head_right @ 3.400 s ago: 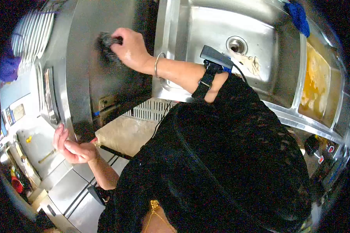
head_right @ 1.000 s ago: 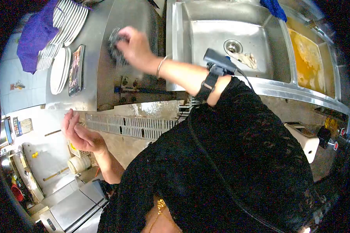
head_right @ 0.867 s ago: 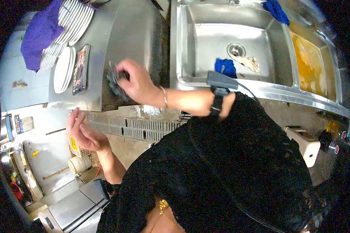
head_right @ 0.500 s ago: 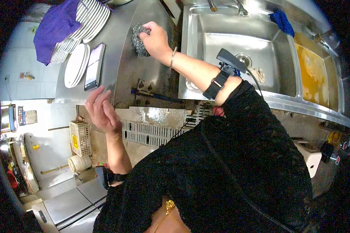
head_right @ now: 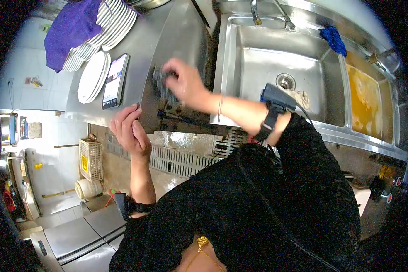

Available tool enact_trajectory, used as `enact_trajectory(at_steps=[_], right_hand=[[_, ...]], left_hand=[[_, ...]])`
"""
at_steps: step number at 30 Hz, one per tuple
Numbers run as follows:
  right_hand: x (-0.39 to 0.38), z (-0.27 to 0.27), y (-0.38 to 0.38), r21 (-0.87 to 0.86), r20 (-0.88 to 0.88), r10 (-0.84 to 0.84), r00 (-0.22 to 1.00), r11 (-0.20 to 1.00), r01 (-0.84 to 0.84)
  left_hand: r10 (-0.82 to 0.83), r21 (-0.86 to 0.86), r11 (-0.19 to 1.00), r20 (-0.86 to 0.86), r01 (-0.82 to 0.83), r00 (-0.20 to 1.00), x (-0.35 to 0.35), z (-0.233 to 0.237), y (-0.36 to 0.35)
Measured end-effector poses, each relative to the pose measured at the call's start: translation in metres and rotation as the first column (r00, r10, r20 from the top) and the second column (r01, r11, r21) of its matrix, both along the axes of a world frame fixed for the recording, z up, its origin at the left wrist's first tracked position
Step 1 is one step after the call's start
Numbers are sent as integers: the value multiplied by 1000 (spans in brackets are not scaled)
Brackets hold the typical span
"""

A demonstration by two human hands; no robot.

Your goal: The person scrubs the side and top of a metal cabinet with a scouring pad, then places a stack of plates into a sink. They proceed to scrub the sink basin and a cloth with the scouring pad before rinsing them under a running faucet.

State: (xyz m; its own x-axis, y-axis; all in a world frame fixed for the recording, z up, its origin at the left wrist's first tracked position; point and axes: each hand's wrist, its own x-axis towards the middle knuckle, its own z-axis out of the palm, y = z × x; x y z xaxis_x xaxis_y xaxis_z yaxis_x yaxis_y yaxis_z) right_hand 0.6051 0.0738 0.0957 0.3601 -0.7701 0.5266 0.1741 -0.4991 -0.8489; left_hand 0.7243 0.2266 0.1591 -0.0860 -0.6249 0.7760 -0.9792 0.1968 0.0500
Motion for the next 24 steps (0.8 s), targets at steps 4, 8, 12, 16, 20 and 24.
enact_trajectory(at_steps=[4, 8, 12, 16, 20, 24], right_hand=[[24, 1, -96, 295, -41, -235, 971, 926, 236], [19, 7, -36, 77, 124, -150, 981, 987, 141], [-8, 9, 50, 80, 102, 129, 986, 987, -137], [0, -3, 36, 91, 125, 116, 985, 988, -128], [5, -11, 1, 49, 98, -22, 995, 999, 18], [24, -45, -76, 194, -148, -256, 955, 939, 282]], left_hand=[[15, -4, 1000, -18, -15, 1000, -2, -1, 2], [12, -5, 1000, -9, -12, 1000, -2, 1, 0], [37, 7, 999, -18, -36, 999, -5, 4, -1], [-4, -34, 999, -88, 1, 996, -2, 3, -3], [50, 20, 999, -12, -50, 999, -4, 3, -3], [51, 32, 998, -15, -50, 999, -4, 3, -2]])
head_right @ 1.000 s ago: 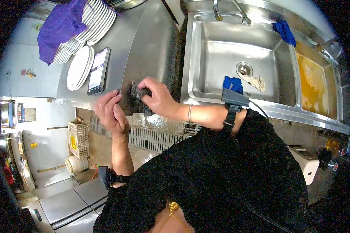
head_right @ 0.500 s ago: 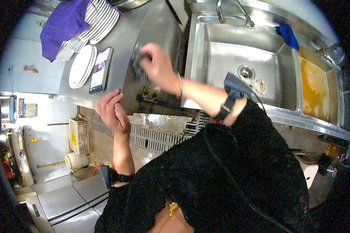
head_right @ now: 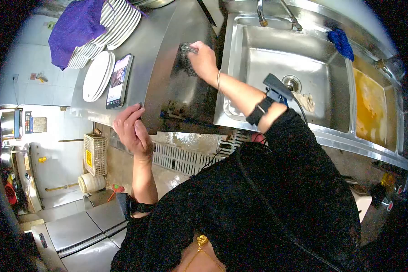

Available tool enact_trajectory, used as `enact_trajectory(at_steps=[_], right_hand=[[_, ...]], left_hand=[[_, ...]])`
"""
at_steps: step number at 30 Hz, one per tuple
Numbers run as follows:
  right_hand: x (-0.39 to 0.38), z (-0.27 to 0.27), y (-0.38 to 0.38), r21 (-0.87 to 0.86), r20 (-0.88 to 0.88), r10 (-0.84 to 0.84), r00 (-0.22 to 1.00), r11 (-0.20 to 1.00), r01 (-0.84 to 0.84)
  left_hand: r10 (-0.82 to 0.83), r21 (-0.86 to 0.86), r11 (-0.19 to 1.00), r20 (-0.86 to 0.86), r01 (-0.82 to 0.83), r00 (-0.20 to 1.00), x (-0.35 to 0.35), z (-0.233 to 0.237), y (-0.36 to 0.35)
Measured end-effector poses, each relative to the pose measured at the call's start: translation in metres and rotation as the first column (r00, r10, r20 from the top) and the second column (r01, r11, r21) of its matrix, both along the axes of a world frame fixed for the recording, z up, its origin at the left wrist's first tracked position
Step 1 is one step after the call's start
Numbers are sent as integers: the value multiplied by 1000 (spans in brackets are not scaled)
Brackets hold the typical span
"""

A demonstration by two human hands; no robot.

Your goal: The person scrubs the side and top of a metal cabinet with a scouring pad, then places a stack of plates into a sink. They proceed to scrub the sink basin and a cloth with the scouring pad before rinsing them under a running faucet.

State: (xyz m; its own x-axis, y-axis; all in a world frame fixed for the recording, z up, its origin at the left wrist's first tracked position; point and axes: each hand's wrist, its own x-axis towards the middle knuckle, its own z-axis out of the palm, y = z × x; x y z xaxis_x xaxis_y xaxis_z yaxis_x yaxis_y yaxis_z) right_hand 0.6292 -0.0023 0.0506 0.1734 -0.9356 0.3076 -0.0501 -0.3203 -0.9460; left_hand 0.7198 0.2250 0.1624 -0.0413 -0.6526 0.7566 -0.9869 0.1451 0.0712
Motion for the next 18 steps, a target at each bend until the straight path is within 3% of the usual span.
enact_trajectory(at_steps=[3, 5, 9, 13, 15, 18], right_hand=[[6, -21, 0, -31, -58, -59, 997, 998, 57], [6, -42, 22, -69, 7, -53, 999, 996, 53], [-26, -77, 93, 28, -192, 223, 956, 975, -222], [-22, -85, 83, -14, -256, 204, 945, 977, -215], [-14, -84, 51, 12, -252, 130, 959, 991, -131], [-9, -79, 25, 71, -353, 147, 924, 989, -130]], left_hand=[[-31, 4, 1000, -16, 31, 999, 2, 1, 2], [-27, 0, 1000, -29, 27, 999, 2, -1, 4], [3, 45, 999, 4, -3, 1000, 1, 0, 3], [-43, -48, 998, -96, 39, 994, 7, 12, 2], [214, 16, 976, 120, -217, 970, 29, 32, 8], [273, 72, 958, 87, -279, 958, 58, 57, 3]])
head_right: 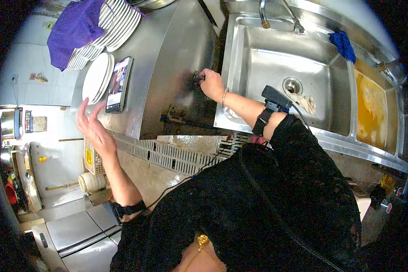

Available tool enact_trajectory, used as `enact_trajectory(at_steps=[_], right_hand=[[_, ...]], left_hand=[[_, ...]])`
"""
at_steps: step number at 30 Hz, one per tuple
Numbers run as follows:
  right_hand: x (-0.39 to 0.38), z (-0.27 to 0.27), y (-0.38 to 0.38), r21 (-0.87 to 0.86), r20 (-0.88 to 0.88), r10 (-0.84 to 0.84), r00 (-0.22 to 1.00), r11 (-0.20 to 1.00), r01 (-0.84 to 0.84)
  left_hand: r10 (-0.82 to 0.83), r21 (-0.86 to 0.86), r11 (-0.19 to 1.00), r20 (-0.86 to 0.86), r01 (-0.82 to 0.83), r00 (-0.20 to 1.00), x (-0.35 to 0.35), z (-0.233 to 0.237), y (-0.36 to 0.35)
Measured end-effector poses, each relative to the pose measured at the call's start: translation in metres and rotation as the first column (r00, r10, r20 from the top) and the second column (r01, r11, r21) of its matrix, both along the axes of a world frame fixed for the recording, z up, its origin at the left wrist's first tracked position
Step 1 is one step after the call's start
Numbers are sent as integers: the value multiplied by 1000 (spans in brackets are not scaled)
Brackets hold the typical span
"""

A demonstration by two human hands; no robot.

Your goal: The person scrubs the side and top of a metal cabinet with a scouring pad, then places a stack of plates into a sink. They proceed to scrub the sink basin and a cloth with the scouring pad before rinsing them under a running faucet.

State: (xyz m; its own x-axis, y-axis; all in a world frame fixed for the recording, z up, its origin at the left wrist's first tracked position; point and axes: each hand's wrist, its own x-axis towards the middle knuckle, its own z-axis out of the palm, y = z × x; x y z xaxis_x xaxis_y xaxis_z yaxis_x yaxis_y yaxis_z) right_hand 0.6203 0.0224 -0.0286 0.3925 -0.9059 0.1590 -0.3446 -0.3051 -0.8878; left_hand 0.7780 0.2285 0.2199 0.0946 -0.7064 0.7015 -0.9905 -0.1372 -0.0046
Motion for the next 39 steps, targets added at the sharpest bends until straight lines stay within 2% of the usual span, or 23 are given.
enact_trajectory(at_steps=[1, 4, 7, 8, 10, 11, 13, 15, 17, 18, 19, 20, 22, 24, 25, 28, 30, 35, 37, 39], right_hand=[[0, 0, 2, 1, 1, 1, 1000, 1000, -1], [-1, -2, 5, -6, 4, -14, 1000, 1000, 14], [-2, -4, 8, 28, 23, -28, 999, 999, 28], [-4, -5, 7, 29, 31, -14, 999, 1000, 13], [-10, 6, 7, 29, 41, 2, 999, 1000, -3], [-14, 11, 5, 88, 62, -4, 998, 996, -2], [-17, 10, 0, 153, 82, -7, 997, 988, -6], [-12, 1, -15, 164, 116, -102, 988, 983, 82], [-4, -5, -25, 192, 159, -157, 975, 973, 126], [2, -12, -29, 129, 172, -247, 954, 965, 227], [6, -7, -30, 65, 189, -332, 924, 943, 326], [8, -4, -28, 157, 152, -295, 943, 949, 272], [14, -4, -11, 180, 180, -269, 946, 955, 237], [11, -12, 10, 217, 214, -193, 958, 965, 146], [3, -14, 23, 213, 231, -94, 969, 976, 44], [-12, -13, 44, 230, 167, 2, 986, 972, -41], [-9, -19, 36, 110, 188, 50, 981, 991, -72], [-1, -13, -14, 81, 176, -43, 983, 996, 29], [0, -8, -18, 119, 110, -43, 993, 992, 30], [0, -10, -19, 123, 124, -40, 992, 992, 25]], left_hand=[[1, 1, 1000, 1, -1, 1000, 7, 5, -2], [72, 241, 968, 12, -73, 997, 20, 11, -14], [136, 297, 943, 72, -152, 988, 23, 15, -33], [136, 297, 943, 73, -151, 988, 26, 16, -38], [119, 190, 972, 100, -136, 988, 29, 20, -44], [117, 190, 972, 103, -135, 988, 28, 22, -45], [38, 134, 990, 26, -41, 999, 14, 29, -39], [28, 115, 993, 57, -34, 998, -3, 27, -30], [-54, 90, 994, -5, 54, 999, -20, 20, -19], [-129, 30, 991, -39, 130, 991, -28, 11, -17], [-125, 31, 992, -37, 126, 992, -42, 5, -14], [-179, 77, 981, 4, 179, 984, -56, -1, -11], [-223, 129, 968, 38, 217, 974, -71, -11, -11], [-287, 143, 945, -76, 296, 955, -74, -23, -13], [-280, 143, 947, -81, 289, 957, -73, -25, -14], [-256, 156, 952, -60, 262, 965, -73, -30, -18], [-214, 201, 955, -55, 220, 975, -74, -28, -17], [-102, 154, 981, -85, 114, 991, -58, 2, -24], [20, 181, 983, 1, -20, 1000, -38, 17, -33], [65, 222, 973, 5, -64, 998, -22, 21, -45]])
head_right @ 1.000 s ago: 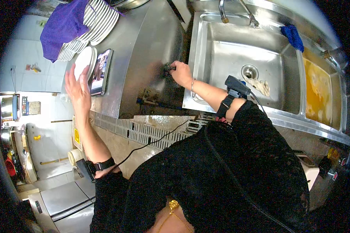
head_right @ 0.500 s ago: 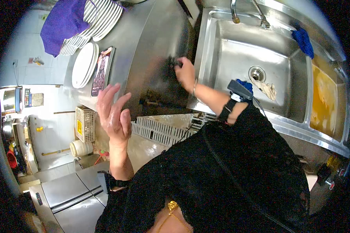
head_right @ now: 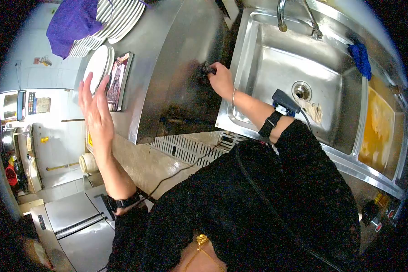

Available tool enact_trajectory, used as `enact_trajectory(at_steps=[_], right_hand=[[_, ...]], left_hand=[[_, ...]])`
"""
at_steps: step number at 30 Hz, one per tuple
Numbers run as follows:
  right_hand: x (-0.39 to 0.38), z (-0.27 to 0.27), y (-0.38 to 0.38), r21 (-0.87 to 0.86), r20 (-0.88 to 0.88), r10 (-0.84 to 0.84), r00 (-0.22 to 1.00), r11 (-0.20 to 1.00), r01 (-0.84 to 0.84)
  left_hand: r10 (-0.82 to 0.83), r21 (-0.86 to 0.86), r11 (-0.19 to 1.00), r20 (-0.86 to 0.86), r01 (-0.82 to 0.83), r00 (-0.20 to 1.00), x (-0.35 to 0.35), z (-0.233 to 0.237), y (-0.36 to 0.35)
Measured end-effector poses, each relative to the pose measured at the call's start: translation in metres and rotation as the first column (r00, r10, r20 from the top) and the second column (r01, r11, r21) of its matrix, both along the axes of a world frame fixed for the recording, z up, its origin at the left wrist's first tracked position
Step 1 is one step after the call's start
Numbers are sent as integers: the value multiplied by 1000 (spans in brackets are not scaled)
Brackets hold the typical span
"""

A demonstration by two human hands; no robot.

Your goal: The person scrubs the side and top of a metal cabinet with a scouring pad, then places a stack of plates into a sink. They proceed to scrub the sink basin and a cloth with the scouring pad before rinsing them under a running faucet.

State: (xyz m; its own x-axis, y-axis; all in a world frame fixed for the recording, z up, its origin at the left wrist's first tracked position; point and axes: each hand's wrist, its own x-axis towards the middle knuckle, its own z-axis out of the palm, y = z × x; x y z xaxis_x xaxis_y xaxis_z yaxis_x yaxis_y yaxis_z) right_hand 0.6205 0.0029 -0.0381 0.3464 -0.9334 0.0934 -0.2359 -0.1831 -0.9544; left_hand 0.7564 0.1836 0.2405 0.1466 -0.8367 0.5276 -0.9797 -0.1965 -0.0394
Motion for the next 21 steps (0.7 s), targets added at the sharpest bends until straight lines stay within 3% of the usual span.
enact_trajectory(at_steps=[2, 4, 12, 16, 21], right_hand=[[-2, -1, 0, 36, -30, 2, 1000, 999, 0], [-5, 0, -3, 42, -10, 24, 1000, 999, -23], [-9, 9, -27, 154, 91, -31, 995, 988, 16], [-10, 11, -27, 254, 151, -49, 987, 967, 9], [-5, -6, -33, 277, 205, -92, 974, 960, 32]], left_hand=[[35, 42, 999, 3, -35, 999, 11, 2, -6], [87, 191, 977, 59, -97, 994, 17, 0, -7], [49, -10, 999, -28, -49, 998, 15, 6, 11], [0, 37, 999, 70, -3, 998, 5, 4, -2], [25, 72, 997, 57, -29, 998, 11, 2, 10]])
